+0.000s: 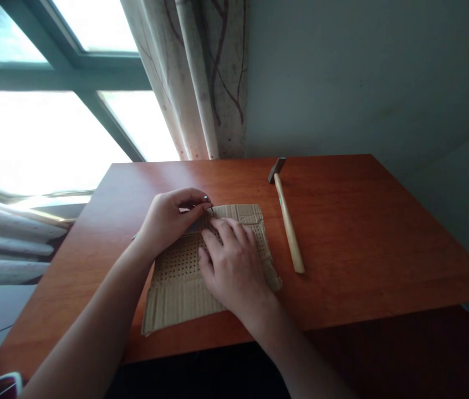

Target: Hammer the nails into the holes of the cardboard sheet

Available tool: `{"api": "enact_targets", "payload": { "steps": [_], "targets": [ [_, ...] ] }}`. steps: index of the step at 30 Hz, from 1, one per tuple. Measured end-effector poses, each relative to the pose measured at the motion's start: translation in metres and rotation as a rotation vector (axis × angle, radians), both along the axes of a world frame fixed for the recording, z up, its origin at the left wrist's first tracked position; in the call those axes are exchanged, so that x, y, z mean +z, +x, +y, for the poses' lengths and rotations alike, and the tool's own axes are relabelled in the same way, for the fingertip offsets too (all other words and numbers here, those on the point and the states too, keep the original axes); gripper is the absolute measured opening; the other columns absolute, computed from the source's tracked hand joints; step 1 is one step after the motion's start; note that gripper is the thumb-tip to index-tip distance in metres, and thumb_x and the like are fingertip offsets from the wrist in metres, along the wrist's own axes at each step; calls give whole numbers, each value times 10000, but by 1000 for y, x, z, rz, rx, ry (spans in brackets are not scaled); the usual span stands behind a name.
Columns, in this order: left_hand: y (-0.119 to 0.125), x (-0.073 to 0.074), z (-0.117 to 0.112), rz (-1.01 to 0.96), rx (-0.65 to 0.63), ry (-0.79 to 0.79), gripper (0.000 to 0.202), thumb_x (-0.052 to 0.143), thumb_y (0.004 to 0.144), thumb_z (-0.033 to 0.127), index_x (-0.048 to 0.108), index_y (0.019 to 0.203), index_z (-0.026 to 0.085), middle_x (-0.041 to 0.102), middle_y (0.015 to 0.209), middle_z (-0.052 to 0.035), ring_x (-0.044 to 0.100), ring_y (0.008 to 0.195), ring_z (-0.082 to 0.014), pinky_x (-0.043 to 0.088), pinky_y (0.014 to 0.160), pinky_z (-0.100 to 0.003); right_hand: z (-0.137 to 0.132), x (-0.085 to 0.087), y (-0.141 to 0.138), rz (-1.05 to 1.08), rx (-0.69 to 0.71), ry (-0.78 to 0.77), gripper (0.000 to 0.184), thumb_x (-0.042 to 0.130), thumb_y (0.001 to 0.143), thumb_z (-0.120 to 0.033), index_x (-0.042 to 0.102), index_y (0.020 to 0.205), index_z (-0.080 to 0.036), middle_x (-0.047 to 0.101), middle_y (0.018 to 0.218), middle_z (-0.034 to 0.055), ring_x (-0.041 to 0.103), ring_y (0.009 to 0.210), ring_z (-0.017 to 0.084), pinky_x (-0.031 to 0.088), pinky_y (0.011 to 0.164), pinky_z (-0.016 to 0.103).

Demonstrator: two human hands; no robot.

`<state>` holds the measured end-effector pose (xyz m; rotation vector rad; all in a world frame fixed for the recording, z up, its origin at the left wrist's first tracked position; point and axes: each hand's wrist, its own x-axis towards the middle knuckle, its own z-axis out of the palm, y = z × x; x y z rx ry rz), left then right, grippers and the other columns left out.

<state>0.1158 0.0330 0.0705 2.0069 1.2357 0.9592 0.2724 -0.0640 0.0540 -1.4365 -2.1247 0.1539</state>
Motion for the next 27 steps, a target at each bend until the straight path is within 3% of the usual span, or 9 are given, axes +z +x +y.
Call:
{"api": "enact_targets", "payload": {
  "steps": [27],
  "targets": [
    [0,-3,-2,67,25,89,135,628,863,238,747,901,187,777,855,-26,703,740,-154,560,722,-257,-1,1,1,-16,-5,-11,307,511,977,-262,668,1229,-185,633,1328,122,519,1271,281,442,1052,486]
  ]
}}
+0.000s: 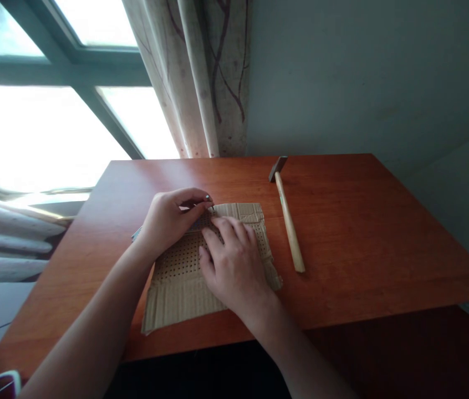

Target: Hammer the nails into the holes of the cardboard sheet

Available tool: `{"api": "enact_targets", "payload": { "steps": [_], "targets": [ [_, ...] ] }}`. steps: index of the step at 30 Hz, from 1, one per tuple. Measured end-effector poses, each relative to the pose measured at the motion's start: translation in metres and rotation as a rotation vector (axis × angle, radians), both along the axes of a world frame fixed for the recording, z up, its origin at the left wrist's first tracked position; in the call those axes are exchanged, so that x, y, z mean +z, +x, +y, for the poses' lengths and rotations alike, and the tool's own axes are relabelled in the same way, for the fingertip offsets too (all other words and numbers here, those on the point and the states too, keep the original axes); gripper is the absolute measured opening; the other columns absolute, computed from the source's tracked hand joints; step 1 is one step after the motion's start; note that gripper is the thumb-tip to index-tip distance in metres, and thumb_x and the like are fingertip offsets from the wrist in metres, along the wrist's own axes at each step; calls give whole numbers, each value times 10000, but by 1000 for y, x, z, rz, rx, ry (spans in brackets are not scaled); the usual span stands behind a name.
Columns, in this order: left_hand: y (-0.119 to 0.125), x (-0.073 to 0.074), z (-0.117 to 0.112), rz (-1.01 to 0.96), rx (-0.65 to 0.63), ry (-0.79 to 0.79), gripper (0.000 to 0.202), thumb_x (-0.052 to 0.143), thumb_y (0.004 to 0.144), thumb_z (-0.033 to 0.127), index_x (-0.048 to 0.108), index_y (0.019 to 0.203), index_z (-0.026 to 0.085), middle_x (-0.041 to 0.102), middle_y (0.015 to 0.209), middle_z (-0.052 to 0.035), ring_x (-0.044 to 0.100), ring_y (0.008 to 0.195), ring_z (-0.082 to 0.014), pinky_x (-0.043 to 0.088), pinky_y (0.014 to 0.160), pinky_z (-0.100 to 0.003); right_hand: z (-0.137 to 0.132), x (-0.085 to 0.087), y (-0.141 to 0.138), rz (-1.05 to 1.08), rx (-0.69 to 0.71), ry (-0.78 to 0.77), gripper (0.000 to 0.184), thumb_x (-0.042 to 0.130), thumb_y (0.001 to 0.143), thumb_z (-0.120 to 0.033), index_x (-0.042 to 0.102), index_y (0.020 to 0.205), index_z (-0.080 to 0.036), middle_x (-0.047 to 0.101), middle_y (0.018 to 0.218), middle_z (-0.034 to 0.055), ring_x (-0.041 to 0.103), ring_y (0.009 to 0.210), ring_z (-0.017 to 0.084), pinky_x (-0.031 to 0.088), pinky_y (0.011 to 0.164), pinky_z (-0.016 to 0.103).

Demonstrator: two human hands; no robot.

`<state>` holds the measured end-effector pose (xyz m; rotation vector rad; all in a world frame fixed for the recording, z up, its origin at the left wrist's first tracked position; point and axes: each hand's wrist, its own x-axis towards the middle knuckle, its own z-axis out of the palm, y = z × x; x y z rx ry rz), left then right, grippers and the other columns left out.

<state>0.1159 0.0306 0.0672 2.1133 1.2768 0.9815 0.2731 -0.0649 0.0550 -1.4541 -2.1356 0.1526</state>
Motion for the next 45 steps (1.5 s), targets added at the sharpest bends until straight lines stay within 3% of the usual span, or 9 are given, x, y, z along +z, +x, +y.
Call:
{"api": "enact_targets", "payload": {
  "steps": [13,28,37,45],
  "targets": [
    [-3,3,2,-118,4,-71,122,656,851,255,742,879,174,775,860,-39,704,768,-163,564,731,-270,0,0,1,-2,4,-1,317,506,980,-269,670,1235,-177,627,1339,128,509,1280,284,432,1061,489],
    [-44,16,3,-25,-5,-116,132,689,822,281,752,862,172,763,808,-34,689,708,-157,567,692,-264,0,-1,1,2,8,8,320,506,982,-270,670,1235,-164,627,1332,118,509,1278,281,422,1067,470],
    [-31,11,2,-46,-61,-75,116,683,831,251,750,856,160,767,838,-37,689,730,-147,572,723,-258,0,-2,0,2,7,23,316,516,977,-270,678,1221,-153,633,1318,124,517,1261,285,436,1044,475],
    [-10,18,3,-37,-107,-36,103,659,844,210,748,875,167,766,840,-22,683,729,-137,554,731,-258,1,-2,0,6,8,10,323,520,974,-272,673,1236,-161,630,1318,130,518,1264,285,438,1045,481]
  ]
}}
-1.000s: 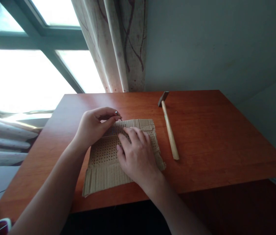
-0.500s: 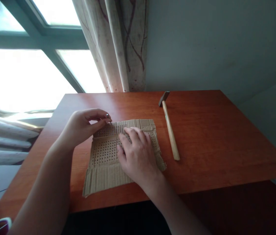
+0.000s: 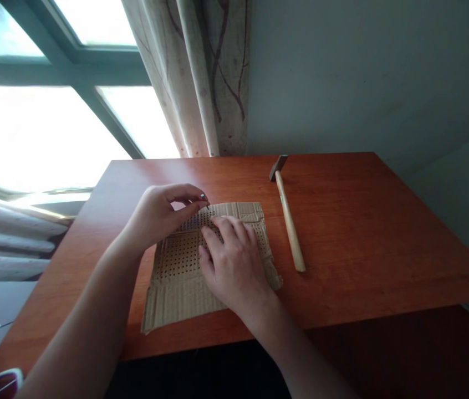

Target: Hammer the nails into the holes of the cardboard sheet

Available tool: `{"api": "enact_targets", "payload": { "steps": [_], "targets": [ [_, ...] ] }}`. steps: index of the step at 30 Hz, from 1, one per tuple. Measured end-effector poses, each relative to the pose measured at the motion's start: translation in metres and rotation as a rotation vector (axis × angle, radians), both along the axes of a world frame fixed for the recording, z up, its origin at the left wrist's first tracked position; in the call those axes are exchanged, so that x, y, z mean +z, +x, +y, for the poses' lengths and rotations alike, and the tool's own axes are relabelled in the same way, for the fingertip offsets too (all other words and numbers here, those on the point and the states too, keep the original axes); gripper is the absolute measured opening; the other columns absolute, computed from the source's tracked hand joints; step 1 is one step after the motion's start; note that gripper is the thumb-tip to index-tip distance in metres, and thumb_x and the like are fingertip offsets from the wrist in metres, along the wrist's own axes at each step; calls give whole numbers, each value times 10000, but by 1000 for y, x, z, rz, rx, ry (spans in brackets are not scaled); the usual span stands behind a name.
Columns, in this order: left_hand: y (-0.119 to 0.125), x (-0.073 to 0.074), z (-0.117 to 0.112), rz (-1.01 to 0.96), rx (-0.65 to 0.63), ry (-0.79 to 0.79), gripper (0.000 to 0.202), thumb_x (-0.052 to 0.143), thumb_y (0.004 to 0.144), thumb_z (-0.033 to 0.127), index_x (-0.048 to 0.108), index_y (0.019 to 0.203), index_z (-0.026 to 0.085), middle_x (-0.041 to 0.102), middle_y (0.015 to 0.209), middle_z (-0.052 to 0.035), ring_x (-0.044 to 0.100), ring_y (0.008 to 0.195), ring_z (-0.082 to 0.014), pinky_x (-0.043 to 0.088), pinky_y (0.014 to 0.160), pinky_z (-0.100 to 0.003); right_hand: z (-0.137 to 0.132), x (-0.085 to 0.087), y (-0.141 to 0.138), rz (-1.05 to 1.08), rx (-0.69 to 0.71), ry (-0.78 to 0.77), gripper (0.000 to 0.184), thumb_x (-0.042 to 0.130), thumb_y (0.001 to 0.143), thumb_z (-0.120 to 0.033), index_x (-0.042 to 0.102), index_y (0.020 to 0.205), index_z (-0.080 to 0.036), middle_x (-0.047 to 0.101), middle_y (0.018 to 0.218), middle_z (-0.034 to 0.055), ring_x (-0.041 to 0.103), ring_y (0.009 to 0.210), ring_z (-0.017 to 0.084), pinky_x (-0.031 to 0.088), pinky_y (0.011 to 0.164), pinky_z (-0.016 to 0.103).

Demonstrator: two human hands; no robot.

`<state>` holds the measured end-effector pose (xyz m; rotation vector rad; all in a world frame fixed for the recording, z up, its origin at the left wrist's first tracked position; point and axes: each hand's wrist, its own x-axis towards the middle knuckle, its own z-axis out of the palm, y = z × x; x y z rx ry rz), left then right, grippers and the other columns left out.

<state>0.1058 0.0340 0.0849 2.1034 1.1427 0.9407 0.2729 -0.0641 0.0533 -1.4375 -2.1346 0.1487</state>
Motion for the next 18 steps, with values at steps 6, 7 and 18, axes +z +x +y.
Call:
{"api": "enact_targets", "payload": {
  "steps": [6,7,18],
  "targets": [
    [9,-8,-1,94,4,9,124,637,844,196,750,896,185,767,840,-13,683,715,-144,538,701,-264,0,1,0,6,-2,-5,320,505,976,-261,669,1233,-162,630,1324,129,513,1265,288,440,1048,490],
    [10,-9,-1,97,15,15,126,637,846,201,750,900,186,767,839,-15,684,716,-146,537,702,-266,0,1,0,5,-2,-8,321,504,977,-260,668,1235,-163,629,1326,128,512,1266,288,441,1048,490],
    [8,-12,-1,50,55,10,121,639,860,226,743,905,184,768,833,-21,691,719,-150,538,700,-263,0,0,0,2,-8,-15,316,506,980,-273,668,1232,-171,619,1340,126,507,1279,284,431,1058,487]
  ]
}}
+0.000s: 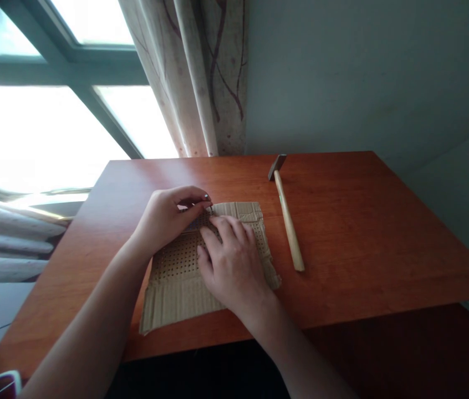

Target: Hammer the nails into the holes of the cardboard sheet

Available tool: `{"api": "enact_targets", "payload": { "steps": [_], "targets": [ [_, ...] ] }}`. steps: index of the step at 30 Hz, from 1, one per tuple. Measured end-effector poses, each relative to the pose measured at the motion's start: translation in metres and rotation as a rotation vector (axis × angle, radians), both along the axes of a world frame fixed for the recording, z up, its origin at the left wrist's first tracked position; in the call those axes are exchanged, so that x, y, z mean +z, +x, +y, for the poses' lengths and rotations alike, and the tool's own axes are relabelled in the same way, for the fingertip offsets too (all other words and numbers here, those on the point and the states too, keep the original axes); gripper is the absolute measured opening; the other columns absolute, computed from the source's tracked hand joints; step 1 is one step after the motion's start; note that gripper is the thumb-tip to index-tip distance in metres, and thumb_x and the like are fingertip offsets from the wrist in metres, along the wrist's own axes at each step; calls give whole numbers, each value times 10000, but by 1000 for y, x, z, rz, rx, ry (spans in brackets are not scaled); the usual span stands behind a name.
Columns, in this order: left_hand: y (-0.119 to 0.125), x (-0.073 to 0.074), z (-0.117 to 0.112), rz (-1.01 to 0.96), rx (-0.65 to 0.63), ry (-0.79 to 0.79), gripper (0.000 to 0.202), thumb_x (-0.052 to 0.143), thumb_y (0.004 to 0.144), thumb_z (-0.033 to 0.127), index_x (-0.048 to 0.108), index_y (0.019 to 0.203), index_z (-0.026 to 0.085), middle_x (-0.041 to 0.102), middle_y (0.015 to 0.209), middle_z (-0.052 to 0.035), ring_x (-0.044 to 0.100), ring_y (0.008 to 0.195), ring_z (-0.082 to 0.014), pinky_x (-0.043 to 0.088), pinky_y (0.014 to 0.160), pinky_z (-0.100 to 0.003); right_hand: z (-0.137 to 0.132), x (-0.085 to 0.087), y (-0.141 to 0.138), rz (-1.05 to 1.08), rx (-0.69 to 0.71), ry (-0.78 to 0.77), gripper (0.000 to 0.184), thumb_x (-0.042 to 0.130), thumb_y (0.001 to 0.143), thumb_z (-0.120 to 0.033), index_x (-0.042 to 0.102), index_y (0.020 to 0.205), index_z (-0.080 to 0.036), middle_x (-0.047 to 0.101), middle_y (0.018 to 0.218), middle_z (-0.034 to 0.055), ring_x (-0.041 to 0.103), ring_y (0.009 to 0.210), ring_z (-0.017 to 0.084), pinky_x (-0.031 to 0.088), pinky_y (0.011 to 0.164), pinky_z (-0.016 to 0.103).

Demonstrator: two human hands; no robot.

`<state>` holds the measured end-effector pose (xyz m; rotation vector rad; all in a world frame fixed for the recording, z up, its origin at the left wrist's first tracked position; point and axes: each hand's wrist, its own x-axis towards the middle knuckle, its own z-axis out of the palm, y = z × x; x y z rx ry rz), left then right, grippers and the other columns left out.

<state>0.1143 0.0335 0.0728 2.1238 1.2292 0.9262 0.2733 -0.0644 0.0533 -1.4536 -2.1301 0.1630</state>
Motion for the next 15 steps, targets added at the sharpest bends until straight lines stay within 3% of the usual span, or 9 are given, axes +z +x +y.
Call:
{"api": "enact_targets", "payload": {
  "steps": [15],
  "targets": [
    [1,2,-1,5,8,-3,132,631,861,231,745,907,183,772,848,-27,695,730,-153,550,714,-265,-1,1,0,10,5,-1,311,504,980,-272,666,1226,-172,623,1333,128,506,1275,288,425,1057,488]
  ]
}}
